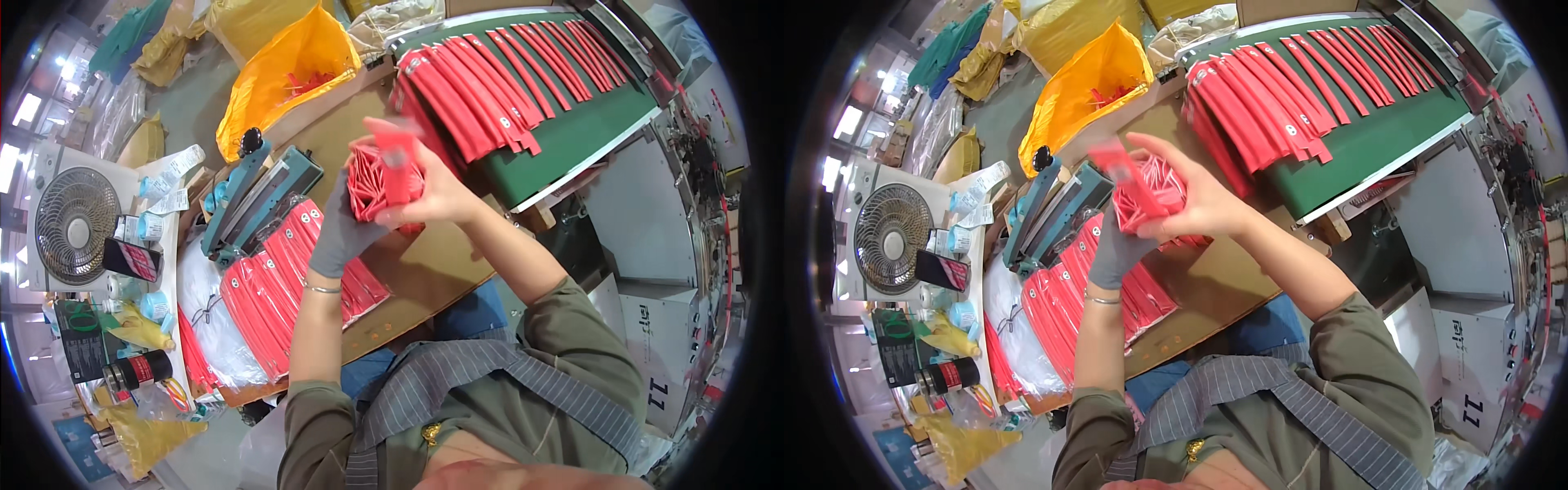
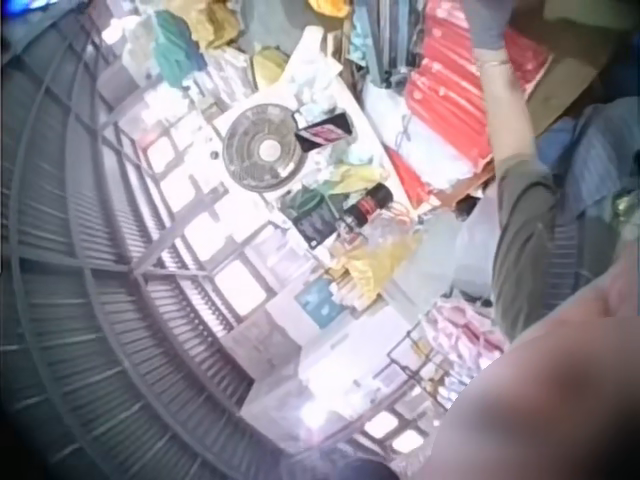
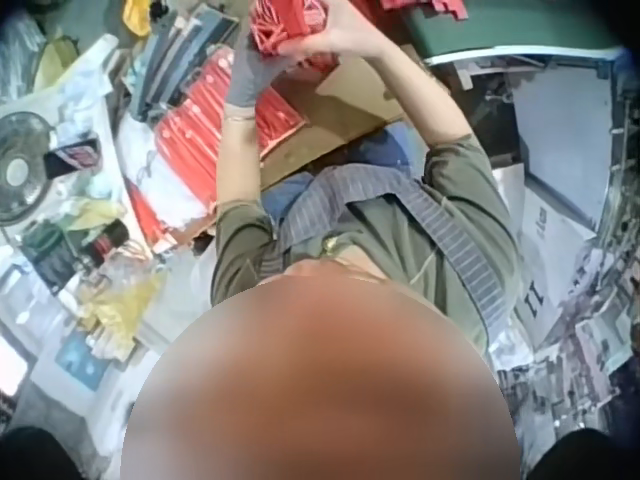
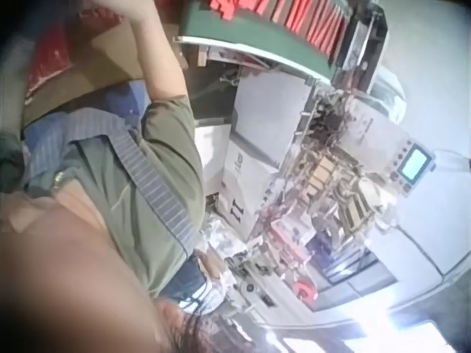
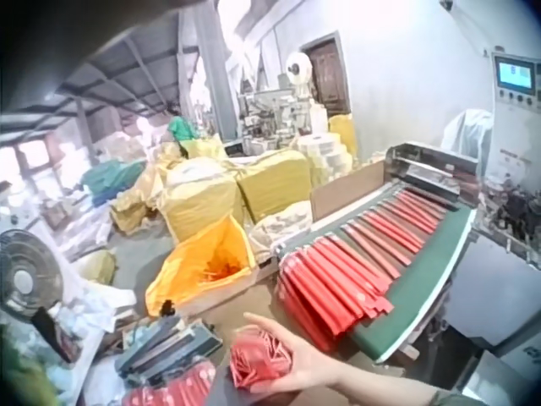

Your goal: Packaging and sealing stacks of pink plastic bags into clear plastic sleeves at a warehouse workbench.

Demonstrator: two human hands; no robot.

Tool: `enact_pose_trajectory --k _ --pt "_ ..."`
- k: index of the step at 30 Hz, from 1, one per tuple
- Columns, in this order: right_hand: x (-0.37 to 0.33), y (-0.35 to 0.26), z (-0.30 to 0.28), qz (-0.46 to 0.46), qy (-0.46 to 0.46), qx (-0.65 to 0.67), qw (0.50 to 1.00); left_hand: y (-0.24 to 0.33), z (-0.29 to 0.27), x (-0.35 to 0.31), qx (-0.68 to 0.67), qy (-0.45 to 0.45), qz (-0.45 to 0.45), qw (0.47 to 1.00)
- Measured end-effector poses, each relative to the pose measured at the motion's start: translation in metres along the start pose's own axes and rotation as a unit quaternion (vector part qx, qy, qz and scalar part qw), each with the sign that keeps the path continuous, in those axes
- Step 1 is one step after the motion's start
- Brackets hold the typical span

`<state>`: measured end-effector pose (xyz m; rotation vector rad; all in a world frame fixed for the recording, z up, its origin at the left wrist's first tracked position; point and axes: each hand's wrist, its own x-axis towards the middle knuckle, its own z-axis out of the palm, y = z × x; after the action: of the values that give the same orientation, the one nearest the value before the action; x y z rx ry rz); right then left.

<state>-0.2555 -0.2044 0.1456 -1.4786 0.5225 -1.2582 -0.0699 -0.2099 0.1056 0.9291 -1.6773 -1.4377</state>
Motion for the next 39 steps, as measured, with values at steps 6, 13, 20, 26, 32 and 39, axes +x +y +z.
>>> enact_pose_trajectory --k 6,13,20,26,32,39 --pt "0.008 -0.009 -0.01 0.012 0.024 0.018 0.999 0.016 -0.002 0.015 -0.036 0.009 0.087 0.996" --pt "-0.006 -0.028 0.059 0.155 0.134 0.082 0.975 0.022 0.0 -0.035 0.004 -0.011 -0.003 1.0" --pt "-0.036 -0.043 0.092 0.225 -0.009 0.172 0.959 0.023 0.044 -0.14 -0.514 -0.041 -0.148 0.844" --pt "-0.066 0.019 0.121 0.394 -0.062 0.376 0.837 0.015 0.042 -0.199 -0.377 0.081 -0.181 0.905" --pt "-0.077 0.015 0.158 0.342 -0.048 0.362 0.866 -0.014 -0.166 -0.297 0.265 0.405 -0.064 0.873" --pt "-0.079 0.011 0.192 0.399 -0.027 0.286 0.871 -0.029 -0.253 -0.328 0.235 0.426 -0.105 0.867"
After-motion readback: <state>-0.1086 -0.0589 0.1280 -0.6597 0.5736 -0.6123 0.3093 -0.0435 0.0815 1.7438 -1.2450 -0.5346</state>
